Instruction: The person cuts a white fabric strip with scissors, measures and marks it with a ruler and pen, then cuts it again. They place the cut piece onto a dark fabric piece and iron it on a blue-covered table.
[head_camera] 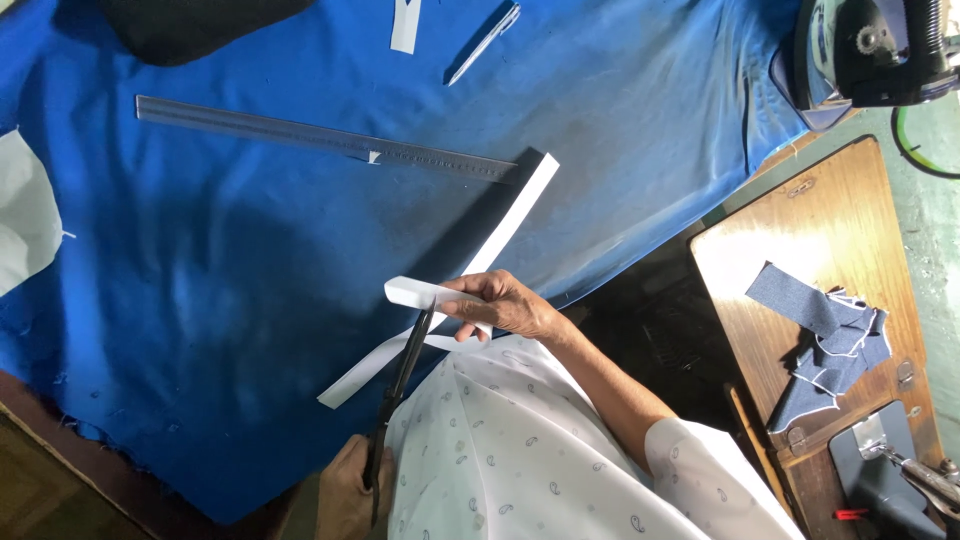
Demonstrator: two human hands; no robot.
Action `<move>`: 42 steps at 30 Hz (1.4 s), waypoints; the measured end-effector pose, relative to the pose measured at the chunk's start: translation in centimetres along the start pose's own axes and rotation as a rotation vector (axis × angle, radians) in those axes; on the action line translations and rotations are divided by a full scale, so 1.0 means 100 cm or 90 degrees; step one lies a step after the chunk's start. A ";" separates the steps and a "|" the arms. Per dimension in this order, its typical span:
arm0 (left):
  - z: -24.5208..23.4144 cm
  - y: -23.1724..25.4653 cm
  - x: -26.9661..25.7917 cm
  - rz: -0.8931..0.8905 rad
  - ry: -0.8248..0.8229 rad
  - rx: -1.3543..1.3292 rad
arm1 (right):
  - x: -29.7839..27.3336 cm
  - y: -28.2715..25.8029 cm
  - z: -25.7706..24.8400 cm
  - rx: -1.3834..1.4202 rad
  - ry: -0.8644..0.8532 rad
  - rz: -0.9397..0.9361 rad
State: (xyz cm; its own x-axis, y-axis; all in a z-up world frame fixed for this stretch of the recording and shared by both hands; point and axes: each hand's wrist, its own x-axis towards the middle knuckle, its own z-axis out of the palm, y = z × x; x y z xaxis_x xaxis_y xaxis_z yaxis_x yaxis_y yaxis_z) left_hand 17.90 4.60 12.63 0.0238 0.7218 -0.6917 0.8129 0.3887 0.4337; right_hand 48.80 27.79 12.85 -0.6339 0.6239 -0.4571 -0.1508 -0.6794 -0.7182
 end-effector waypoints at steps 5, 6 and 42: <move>-0.004 0.001 0.001 0.007 0.007 -0.020 | 0.002 0.004 -0.003 0.010 -0.008 -0.003; -0.004 0.001 0.001 0.011 0.008 -0.026 | 0.002 0.003 -0.003 0.003 -0.007 -0.006; 0.009 -0.011 0.002 0.155 0.242 -0.149 | -0.010 0.052 -0.048 -0.449 0.394 -0.215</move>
State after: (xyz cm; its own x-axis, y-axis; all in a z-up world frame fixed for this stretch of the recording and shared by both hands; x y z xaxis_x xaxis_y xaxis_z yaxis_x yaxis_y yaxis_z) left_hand 17.54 3.81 11.55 -0.0528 0.9476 -0.3150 0.6565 0.2706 0.7041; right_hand 52.26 25.46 7.06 -0.1042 0.9697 -0.2208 0.3624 -0.1697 -0.9164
